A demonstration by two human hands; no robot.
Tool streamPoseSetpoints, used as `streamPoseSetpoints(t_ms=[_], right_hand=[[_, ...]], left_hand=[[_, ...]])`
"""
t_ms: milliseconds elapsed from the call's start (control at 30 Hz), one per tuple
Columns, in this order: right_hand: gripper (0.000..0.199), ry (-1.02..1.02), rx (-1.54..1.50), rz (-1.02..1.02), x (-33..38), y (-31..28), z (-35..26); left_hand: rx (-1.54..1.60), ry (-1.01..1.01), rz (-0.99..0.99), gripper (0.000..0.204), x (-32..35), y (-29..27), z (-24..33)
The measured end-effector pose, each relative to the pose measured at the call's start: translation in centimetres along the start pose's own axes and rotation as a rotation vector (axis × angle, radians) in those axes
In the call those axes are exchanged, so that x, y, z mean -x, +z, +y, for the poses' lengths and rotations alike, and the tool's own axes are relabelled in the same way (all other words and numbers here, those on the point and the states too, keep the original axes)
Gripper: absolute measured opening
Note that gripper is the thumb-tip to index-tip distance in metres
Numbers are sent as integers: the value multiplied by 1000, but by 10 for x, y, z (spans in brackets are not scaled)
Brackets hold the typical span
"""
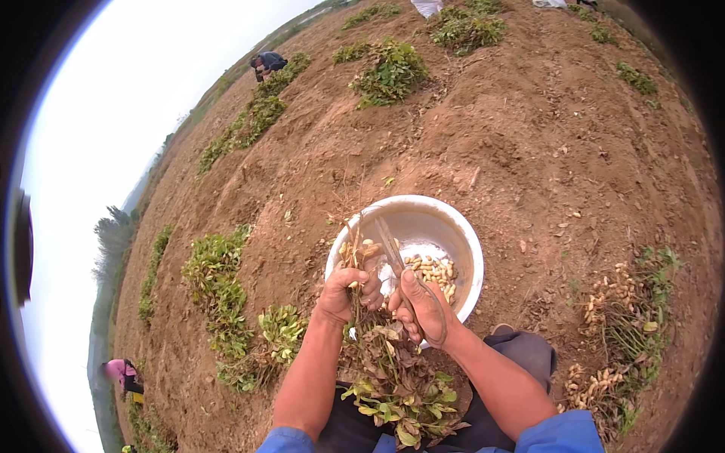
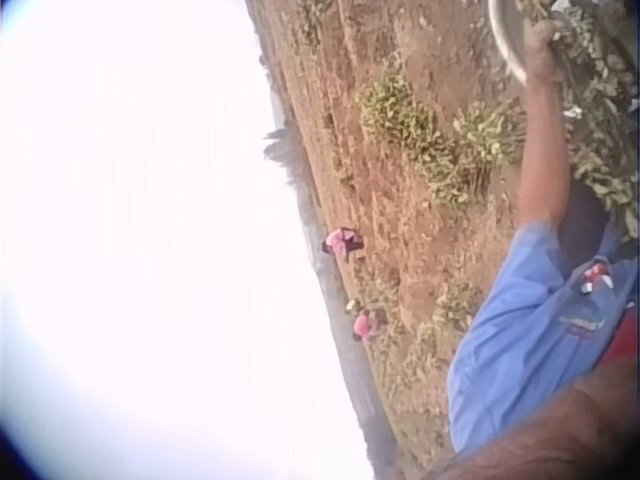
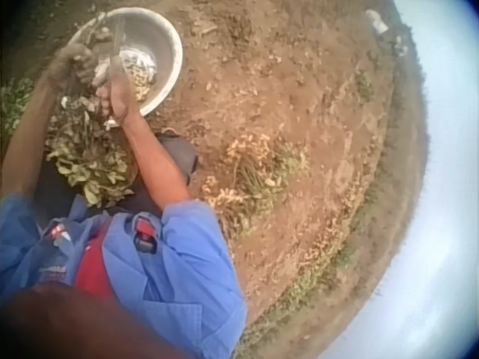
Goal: The person sits on the ground in a field and uses a knife to cut peanut pods from the plant stems, placing the pods into a white bowl. Other workers are visible in the background harvesting peanuts.
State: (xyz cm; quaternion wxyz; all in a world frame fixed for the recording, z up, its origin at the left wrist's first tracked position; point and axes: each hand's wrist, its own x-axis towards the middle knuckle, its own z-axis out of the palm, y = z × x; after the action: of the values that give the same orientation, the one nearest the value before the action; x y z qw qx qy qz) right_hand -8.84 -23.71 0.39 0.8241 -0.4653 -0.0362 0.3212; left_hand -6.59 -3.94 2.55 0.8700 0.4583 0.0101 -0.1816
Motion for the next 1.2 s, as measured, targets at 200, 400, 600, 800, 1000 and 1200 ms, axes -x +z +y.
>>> streamPoseSetpoints(t_ms=[200,400,600,800,1000,1200], right_hand=[[72,44,96,-84,5,-11,4],[72,24,355,-226,13,-14,-3],[77,110,532,-283,14,-15,-7],[83,167,561,-285,13,-13,-8],[84,266,69,-344,16,-16,4],[75,138,540,-371,17,-13,-8]], left_hand=[[-202,46,209,51,-3,-13,12],[-381,175,168,56,4,-33,20],[-511,3,105,76,16,-31,30],[-649,-6,58,52,19,-25,27],[-851,-10,-57,59,17,-18,32],[-838,8,-77,67,29,-24,45]])
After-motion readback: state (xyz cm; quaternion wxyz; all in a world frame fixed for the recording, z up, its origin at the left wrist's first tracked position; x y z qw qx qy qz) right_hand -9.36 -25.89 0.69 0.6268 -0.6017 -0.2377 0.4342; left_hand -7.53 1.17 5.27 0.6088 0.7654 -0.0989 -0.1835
